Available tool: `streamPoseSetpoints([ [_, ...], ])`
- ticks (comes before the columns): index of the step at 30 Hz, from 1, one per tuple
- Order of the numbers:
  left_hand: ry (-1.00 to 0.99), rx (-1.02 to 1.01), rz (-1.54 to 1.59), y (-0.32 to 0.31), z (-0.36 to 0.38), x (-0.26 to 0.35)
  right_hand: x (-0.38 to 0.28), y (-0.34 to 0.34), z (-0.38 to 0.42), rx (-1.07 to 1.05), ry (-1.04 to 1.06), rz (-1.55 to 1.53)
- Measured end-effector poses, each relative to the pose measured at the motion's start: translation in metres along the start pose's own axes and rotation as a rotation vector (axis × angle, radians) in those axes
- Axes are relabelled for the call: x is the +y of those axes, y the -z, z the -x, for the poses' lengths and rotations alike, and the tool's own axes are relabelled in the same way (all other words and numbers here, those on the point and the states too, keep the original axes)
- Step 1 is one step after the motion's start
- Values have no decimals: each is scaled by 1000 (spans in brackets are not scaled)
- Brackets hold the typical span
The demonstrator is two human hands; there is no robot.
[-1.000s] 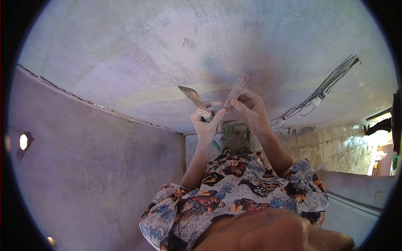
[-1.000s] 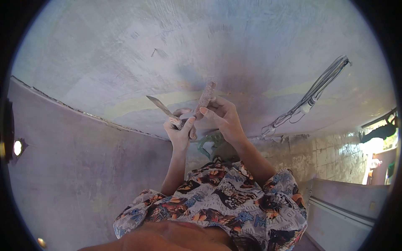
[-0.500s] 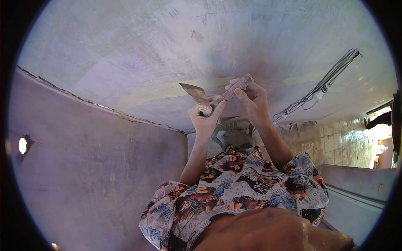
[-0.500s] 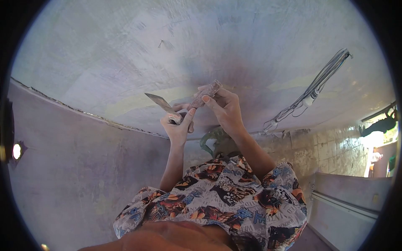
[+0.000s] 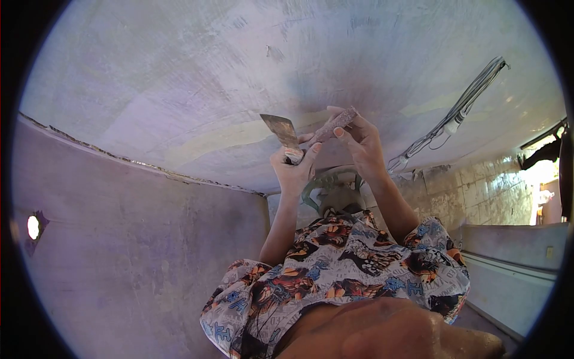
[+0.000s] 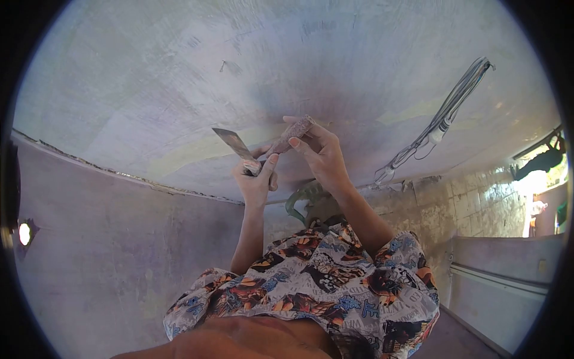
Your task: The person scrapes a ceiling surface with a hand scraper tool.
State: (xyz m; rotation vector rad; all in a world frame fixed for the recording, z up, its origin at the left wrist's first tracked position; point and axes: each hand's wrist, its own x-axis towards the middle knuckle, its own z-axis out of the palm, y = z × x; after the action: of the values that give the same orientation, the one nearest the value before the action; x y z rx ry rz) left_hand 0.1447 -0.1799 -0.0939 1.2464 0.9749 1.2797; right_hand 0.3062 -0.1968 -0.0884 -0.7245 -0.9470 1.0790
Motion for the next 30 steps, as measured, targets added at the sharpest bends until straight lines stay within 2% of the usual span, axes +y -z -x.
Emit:
streamPoseSetpoints([
  [4,3,-54,-50,2,-2,-4,6,3,-3,-1,8,-31],
  [13,10,25,-42,2,-3,-7,13,5,-6,-41,7,-40],
  [19,-70,-46,-50,6,-7,-11,16,7,-7,-41,8,-69],
  [21,-3,-21,-71,6,-7,-11,16,7,-5,-31,-9,-81],
  [30,55,-4,-3,11,3,-25,25,9,0,-80,-15,-81],
])
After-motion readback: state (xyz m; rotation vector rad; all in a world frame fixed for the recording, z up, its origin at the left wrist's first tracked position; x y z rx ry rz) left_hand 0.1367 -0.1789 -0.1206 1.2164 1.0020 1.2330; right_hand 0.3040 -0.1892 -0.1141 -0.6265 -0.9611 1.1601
